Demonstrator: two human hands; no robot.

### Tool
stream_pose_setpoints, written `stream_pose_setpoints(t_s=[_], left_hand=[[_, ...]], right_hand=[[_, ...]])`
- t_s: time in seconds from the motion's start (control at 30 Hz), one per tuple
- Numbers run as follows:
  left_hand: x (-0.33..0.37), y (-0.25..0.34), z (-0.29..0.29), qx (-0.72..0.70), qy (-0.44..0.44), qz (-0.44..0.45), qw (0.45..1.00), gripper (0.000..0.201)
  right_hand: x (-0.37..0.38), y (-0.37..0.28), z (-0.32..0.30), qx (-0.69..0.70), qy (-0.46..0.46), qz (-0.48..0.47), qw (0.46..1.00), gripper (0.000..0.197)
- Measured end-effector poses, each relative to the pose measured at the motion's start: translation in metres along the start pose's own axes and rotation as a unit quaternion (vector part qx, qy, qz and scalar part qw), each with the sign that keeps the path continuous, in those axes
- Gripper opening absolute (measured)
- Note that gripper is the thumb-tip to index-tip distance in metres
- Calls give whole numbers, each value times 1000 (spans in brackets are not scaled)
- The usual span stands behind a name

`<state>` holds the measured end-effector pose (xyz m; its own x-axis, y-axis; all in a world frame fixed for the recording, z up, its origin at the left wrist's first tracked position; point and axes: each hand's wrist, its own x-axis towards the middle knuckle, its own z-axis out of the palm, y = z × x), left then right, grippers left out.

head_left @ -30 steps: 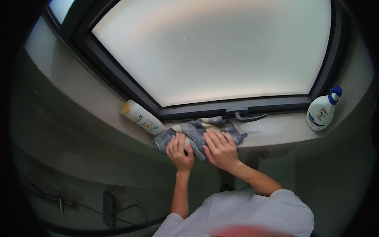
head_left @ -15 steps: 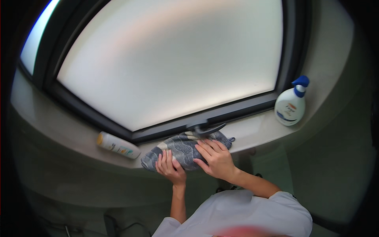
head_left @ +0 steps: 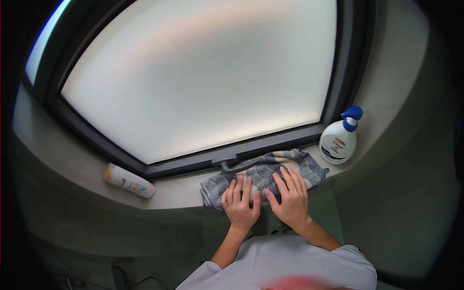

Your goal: Wiping a bathroom windowsill with a cloth.

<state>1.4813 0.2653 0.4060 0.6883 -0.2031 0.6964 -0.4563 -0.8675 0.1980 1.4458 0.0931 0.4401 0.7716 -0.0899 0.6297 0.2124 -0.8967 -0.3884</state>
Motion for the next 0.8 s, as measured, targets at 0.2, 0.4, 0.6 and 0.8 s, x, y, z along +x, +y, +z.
stream_pose_setpoints(t_s=[0.2, 0.4, 0.6, 0.8], left_hand=[[-14, -24, -10, -16, 3, 43, 999, 51], [-25, -75, -27, -13, 20, 35, 999, 52], [-42, -143, -47, 18, 23, 19, 999, 54], [-53, -166, -53, 65, 39, 14, 997, 54]], right_hand=[[-8, -25, 37, -25, 20, -11, 999, 58], [-12, -67, 68, -63, 33, -39, 997, 58], [-14, -123, 101, -34, 7, -78, 996, 61], [-26, -123, 125, -26, -5, -123, 992, 59]])
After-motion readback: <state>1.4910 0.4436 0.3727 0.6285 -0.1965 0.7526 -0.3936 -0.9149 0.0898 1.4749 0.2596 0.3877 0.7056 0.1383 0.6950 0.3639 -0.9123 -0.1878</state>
